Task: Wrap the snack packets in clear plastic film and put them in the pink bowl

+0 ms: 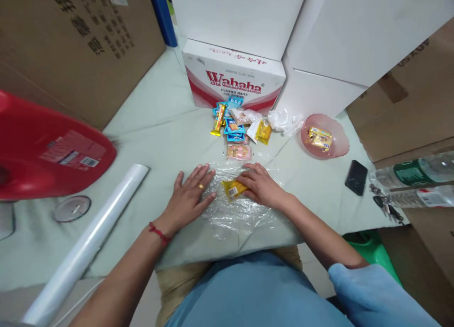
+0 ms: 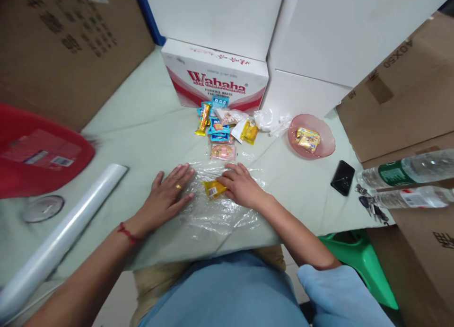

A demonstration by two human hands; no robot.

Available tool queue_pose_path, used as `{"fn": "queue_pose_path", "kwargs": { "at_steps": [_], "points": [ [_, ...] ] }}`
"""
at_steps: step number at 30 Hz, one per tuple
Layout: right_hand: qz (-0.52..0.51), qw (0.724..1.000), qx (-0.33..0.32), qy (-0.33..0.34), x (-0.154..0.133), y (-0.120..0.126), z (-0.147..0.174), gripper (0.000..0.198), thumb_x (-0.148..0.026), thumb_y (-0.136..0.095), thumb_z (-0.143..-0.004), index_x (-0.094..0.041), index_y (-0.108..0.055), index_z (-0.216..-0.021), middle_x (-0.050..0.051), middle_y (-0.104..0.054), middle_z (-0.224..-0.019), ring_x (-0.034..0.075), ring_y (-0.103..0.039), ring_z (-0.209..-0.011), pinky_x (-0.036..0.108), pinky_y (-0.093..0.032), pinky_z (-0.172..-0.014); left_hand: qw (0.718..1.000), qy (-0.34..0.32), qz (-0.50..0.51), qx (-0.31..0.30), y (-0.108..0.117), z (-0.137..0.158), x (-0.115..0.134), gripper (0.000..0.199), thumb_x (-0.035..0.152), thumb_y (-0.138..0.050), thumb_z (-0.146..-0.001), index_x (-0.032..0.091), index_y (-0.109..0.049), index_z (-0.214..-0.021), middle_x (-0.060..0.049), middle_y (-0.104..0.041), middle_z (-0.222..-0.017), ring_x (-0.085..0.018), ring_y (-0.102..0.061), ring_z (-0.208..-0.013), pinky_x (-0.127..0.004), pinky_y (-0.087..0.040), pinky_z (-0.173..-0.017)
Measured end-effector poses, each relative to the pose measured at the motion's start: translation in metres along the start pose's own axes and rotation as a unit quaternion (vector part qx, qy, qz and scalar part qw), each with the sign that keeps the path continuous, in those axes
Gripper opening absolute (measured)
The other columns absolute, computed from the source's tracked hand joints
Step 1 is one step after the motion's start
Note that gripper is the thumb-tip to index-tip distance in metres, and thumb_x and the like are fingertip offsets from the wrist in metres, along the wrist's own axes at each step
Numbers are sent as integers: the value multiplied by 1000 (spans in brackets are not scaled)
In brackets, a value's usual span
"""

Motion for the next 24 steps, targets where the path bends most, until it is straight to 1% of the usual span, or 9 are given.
{"fn": "queue_pose_path", "kwargs": {
  "at_steps": [4,6,9,12,15,17,19,21,24],
  "points": [
    [-19,998,54,-10,0,7,8,44,-31,-69,-101,-22,-66,-145,15,-70,-136,38,-44,-151,67,-30,-126,1000,4,-23,5,-4,4,-1,61,49,-37,-109,27,-44,-165,-15,-40,-173,-37,-37,-161,-75,-9,-128],
    [-22,997,70,-27,0,5,14,46,-34,-69,-101,-23,-64,-146,15,-69,-138,38,-43,-152,67,-30,-126,1000,11,-20,15,-2,6,-1,61,48,-36,-109,25,-44,-165,-16,-39,-173,-36,-37,-161,-73,-9,-129],
    [-18,997,59,-55,3,-5,20,50,-34,-71,-100,-25,-62,-148,15,-68,-140,40,-43,-151,70,-30,-125,998,22,2,67,15,12,4,63,46,-39,-108,24,-37,-168,-17,-34,-175,-35,-32,-164,-69,-12,-131],
    [-32,995,80,-53,2,3,34,58,-40,-70,-101,-24,-54,-155,19,-58,-153,39,-45,-150,68,-34,-124,993,-32,58,100,33,30,25,64,41,-48,-106,28,-33,-167,-15,-42,-172,-30,-34,-163,-61,-17,-134],
    [-70,987,140,-37,-1,30,68,49,-41,-63,-105,-25,-55,-151,18,-57,-151,34,-52,-144,59,-44,-120,982,-118,132,65,31,56,46,59,34,-55,-103,28,-39,-159,-14,-51,-166,-27,-45,-157,-56,-24,-134],
    [-98,984,146,-32,-2,38,96,43,-45,-66,-103,-27,-60,-142,16,-63,-139,33,-58,-136,55,-51,-114,979,-136,148,28,21,70,49,54,34,-57,-101,27,-43,-152,-15,-54,-164,-28,-51,-153,-59,-23,-134],
    [-109,987,120,-22,-3,32,119,52,-55,-73,-96,-27,-62,-139,15,-65,-135,35,-58,-135,57,-52,-113,981,-130,142,2,10,78,44,51,35,-59,-99,25,-48,-147,-16,-55,-162,-29,-53,-152,-61,-21,-134],
    [-99,991,88,-16,-4,16,135,59,-59,-76,-93,-25,-62,-140,17,-64,-141,37,-56,-140,60,-50,-116,984,-124,130,-9,2,79,39,48,35,-58,-98,24,-53,-145,-16,-55,-163,-30,-52,-152,-60,-21,-134],
    [-76,992,93,-32,0,-2,142,32,-42,-67,-103,-26,-70,-131,15,-65,-142,33,-56,-141,59,-51,-115,988,-111,110,0,0,72,33,34,34,-54,-102,25,-65,-133,-13,-61,-158,-29,-57,-148,-58,-26,-132]
  ]
}}
Point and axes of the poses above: each hand's wrist, its own z-axis away from the middle knuckle, its own y-axis out of the back of the hand, x = y × z, the point moved 9 cm from there along -z, towards the middle knuckle
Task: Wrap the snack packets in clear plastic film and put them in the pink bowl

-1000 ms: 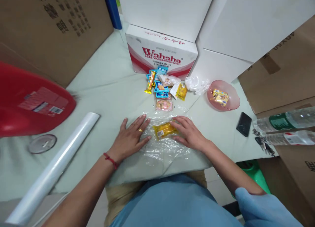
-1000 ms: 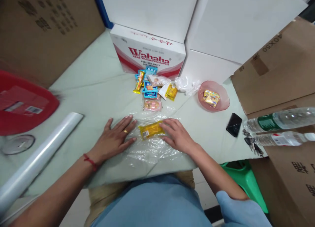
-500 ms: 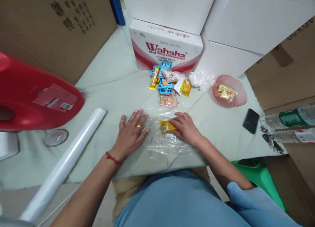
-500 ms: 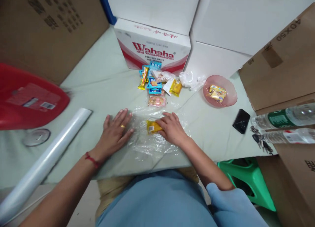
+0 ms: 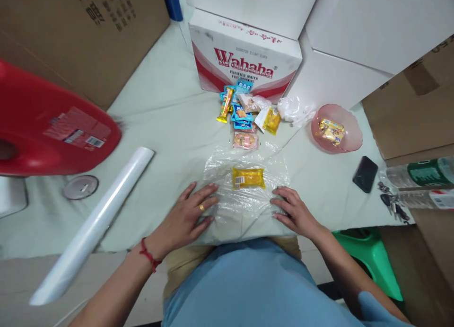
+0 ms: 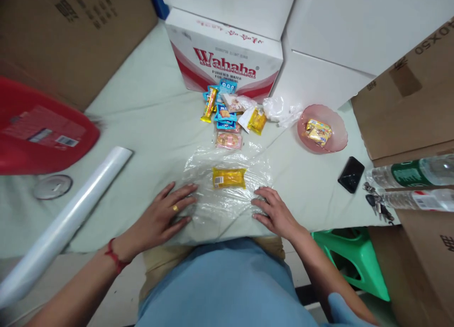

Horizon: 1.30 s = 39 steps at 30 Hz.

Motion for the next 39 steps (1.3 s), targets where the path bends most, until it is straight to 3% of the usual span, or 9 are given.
{"fn": "queue_pose_path", "kwargs": {
  "at_steps": [6,11,16,19,22,27,33,36,39],
  "points": [
    [-104,994,40,-11,3,20,-36,20,-34,-58,-107,-27,-77,-111,11,-73,-127,26,-67,-124,50,-56,-107,991,108,62,40,15,-22,-17,32,39,-43,-107,25,-72,-107,-8,-80,-128,-24,-72,-123,-48,-45,-119],
    [-222,960,-15,-172,48,19,-78,36,-52,-58,-103,-19,-74,-99,3,-68,-80,17,-62,-72,29,-52,-68,952,274,88,105,31,-43,-43,46,54,-35,-106,24,-64,-87,-4,-76,-84,-21,-70,-80,-34,-53,-81],
    [-212,931,-44,-294,96,-1,-94,35,-51,-61,-93,-18,-70,-89,-3,-58,-66,13,-48,-57,25,-37,-55,942,285,129,120,32,-58,-47,54,65,-41,-99,23,-66,-122,-2,-74,-85,-22,-70,-81,-33,-52,-77],
    [-151,942,-58,-293,104,1,-96,28,-43,-59,-95,-18,-72,-92,-1,-60,-68,15,-51,-61,26,-39,-59,945,278,119,124,31,-55,-46,65,65,-61,-87,22,-62,-135,-1,-75,-92,-21,-68,-79,-32,-51,-76],
    [15,961,-22,-276,94,24,-98,17,-29,-60,-96,-20,-74,-99,5,-68,-86,21,-61,-78,30,-45,-68,924,328,116,162,29,-47,-56,47,58,-53,-93,20,-70,-116,-1,-72,-82,-19,-64,-73,-31,-50,-74],
    [106,985,81,-113,22,38,-115,29,-26,-51,-105,-23,-77,-118,12,-70,-115,26,-65,-107,34,-53,-84,889,375,73,253,34,-42,-64,39,52,-57,-95,20,-69,-113,-5,-71,-91,-22,-67,-84,-37,-54,-84],
    [25,998,-56,-6,-19,-29,-140,29,-29,-59,-106,-25,-77,-129,10,-70,-127,23,-69,-109,31,-54,-88,860,276,-155,400,60,-19,2,27,31,-59,-99,18,-66,-121,-17,-69,-116,-33,-63,-117,-53,-48,-104],
    [15,998,-59,-18,-16,-35,-141,30,-30,-59,-107,-24,-78,-130,11,-71,-126,24,-68,-110,33,-54,-91,912,88,-193,350,40,-38,54,30,12,-56,-94,26,-72,-116,-8,-77,-109,-25,-69,-108,-45,-46,-98],
    [-13,996,-83,-11,-16,-32,-139,30,-27,-60,-106,-24,-77,-130,10,-71,-127,23,-68,-110,32,-53,-92,938,47,-194,284,20,-63,66,42,5,-54,-93,26,-74,-123,-5,-82,-117,-24,-70,-111,-43,-42,-90]
  ]
}}
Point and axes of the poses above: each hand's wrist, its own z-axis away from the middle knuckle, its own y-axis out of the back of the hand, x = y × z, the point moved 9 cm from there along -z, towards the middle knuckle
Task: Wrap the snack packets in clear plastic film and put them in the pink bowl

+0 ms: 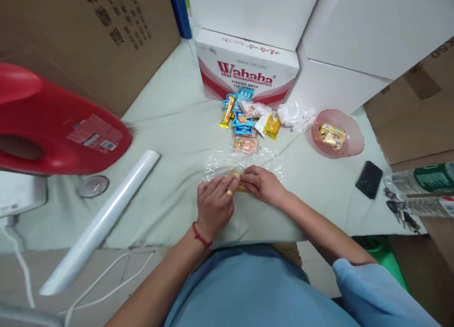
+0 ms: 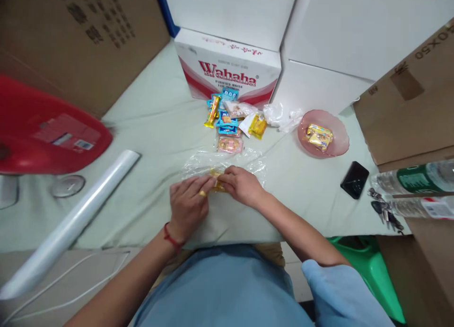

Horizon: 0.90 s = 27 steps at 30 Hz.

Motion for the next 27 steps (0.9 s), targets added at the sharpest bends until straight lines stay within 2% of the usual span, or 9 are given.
{"fn": "queue_pose_path", "kwargs": {
  "at_steps": [3,6,9,11,15,18,20,24,27],
  "points": [
    [8,1000,-1,-26,12,14,-7,29,-26,-54,-108,-22,-79,-123,10,-74,-118,23,-67,-107,34,-51,-98,996,37,-2,-79,-29,-8,-6,37,8,-57,-95,23,-76,-122,-6,-83,-118,-27,-69,-106,-45,-40,-83],
    [92,982,86,-142,45,44,-23,37,-29,-51,-108,-15,-70,-137,16,-70,-132,31,-59,-123,44,-45,-110,992,57,-10,-114,-42,-9,-12,32,12,-60,-96,22,-77,-121,-6,-82,-123,-29,-68,-105,-47,-40,-82],
    [142,951,91,-260,76,53,-35,69,-38,-64,-102,-8,-44,-160,24,-57,-151,37,-51,-136,47,-44,-112,992,53,-18,-117,-43,-7,-11,31,13,-61,-97,22,-78,-122,-5,-82,-124,-29,-66,-104,-47,-39,-81],
    [142,940,57,-304,87,47,-38,83,-42,-72,-96,-10,-37,-164,24,-60,-148,37,-56,-133,45,-48,-107,992,46,-16,-119,-42,-5,-9,31,13,-60,-98,21,-78,-122,-5,-82,-124,-29,-65,-101,-47,-39,-80],
    [83,933,8,-350,101,38,-31,63,-41,-80,-87,-15,-62,-142,15,-76,-118,30,-70,-107,36,-53,-88,990,44,-6,-137,-44,-3,-6,31,16,-57,-102,24,-78,-123,-4,-81,-126,-28,-65,-100,-47,-40,-81],
    [-27,951,-8,-307,95,39,-27,28,-32,-75,-88,-15,-77,-109,7,-78,-97,23,-71,-90,29,-51,-81,986,54,-2,-156,-49,-3,-5,32,16,-56,-102,24,-78,-125,-5,-81,-128,-29,-65,-100,-49,-42,-81],
    [-90,969,5,-232,75,45,-27,24,-29,-67,-93,-14,-80,-106,4,-78,-93,19,-70,-86,27,-50,-80,984,58,-1,-167,-52,-4,-4,34,17,-56,-102,23,-77,-127,-7,-80,-128,-29,-66,-99,-50,-44,-82],
    [-26,998,-40,-33,8,36,-13,38,-26,-57,-102,-23,-75,-135,5,-75,-100,18,-67,-89,27,-47,-82,980,77,30,-182,-58,-6,-8,31,16,-52,-102,20,-80,-115,-11,-82,-119,-31,-69,-100,-50,-51,-85],
    [78,991,-105,19,-14,4,11,50,-23,-56,-105,-31,-61,-155,7,-71,-107,20,-63,-93,27,-45,-78,964,124,155,-176,-62,-4,-28,29,14,-53,-96,20,-81,-97,-10,-83,-109,-28,-73,-105,-45,-56,-95]
  ]
}}
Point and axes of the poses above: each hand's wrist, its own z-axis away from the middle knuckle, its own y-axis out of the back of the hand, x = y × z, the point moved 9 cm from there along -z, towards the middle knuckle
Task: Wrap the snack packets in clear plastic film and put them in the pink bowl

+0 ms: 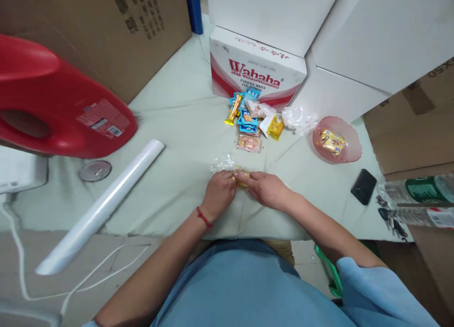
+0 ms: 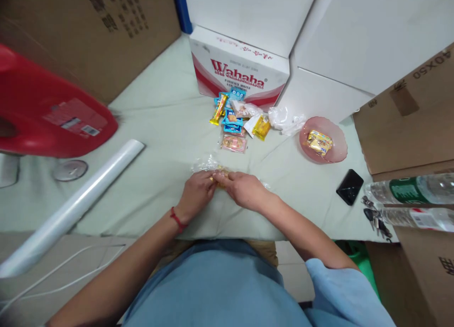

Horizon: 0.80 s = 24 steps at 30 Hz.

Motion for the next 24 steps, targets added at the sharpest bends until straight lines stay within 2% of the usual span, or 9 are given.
{"fn": "queue_pose_path", "kwargs": {
  "at_steps": [2,4,6,9,14,17,19,22,24],
  "points": [
    [34,999,-10,9,-4,-17,9,52,-21,-52,-108,-32,-56,-159,8,-69,-112,22,-59,-99,28,-45,-82,991,56,120,33,10,2,-27,29,17,-54,-92,22,-82,-98,-7,-83,-108,-24,-74,-106,-39,-57,-97],
    [51,998,-18,23,-5,-30,14,50,-19,-48,-110,-32,-58,-157,8,-67,-113,23,-56,-102,30,-45,-87,961,166,198,99,24,11,-66,31,23,-55,-90,23,-82,-104,-4,-82,-97,-22,-74,-94,-35,-59,-89],
    [67,997,-22,22,-4,-37,17,48,-20,-46,-111,-31,-60,-155,9,-65,-112,24,-54,-102,32,-45,-89,920,274,213,179,39,25,-99,31,30,-55,-91,22,-81,-106,-2,-77,-83,-20,-69,-78,-32,-57,-78],
    [75,997,-16,2,-3,-40,17,46,-22,-44,-112,-30,-62,-154,10,-62,-110,25,-51,-102,33,-44,-88,890,322,184,263,59,36,-115,31,37,-55,-95,20,-77,-106,-4,-75,-92,-20,-68,-85,-34,-56,-85],
    [53,999,2,-7,-5,-39,17,44,-23,-43,-112,-30,-66,-149,9,-61,-107,25,-49,-102,33,-44,-89,930,296,66,210,53,16,-88,40,50,-48,-103,20,-71,-116,-16,-71,-128,-33,-58,-129,-55,-44,-116],
    [39,999,7,-7,-5,-36,18,42,-24,-44,-112,-30,-69,-146,9,-61,-105,24,-49,-100,33,-44,-89,946,282,-12,158,42,6,-69,36,55,-69,-90,20,-72,-100,-19,-60,-146,-44,-40,-149,-67,-35,-122],
    [34,999,7,-9,-5,-35,18,42,-24,-45,-112,-30,-69,-145,8,-61,-105,24,-50,-100,33,-44,-88,951,259,-3,167,40,3,-55,26,44,-78,-81,20,-69,-87,-19,-63,-139,-43,-46,-144,-63,-40,-119],
    [27,999,9,-15,-4,-34,16,40,-22,-46,-111,-28,-72,-141,8,-61,-105,24,-51,-100,33,-45,-88,957,209,74,189,38,0,-28,4,20,-66,-82,22,-62,-82,-9,-69,-104,-27,-66,-105,-44,-55,-98],
    [16,1000,14,-17,-4,-34,15,36,-19,-48,-108,-26,-76,-130,8,-62,-106,25,-51,-101,34,-46,-90,969,149,107,166,31,-4,-1,13,11,-56,-83,23,-61,-84,-5,-68,-91,-21,-67,-90,-37,-56,-87]
  ]
}}
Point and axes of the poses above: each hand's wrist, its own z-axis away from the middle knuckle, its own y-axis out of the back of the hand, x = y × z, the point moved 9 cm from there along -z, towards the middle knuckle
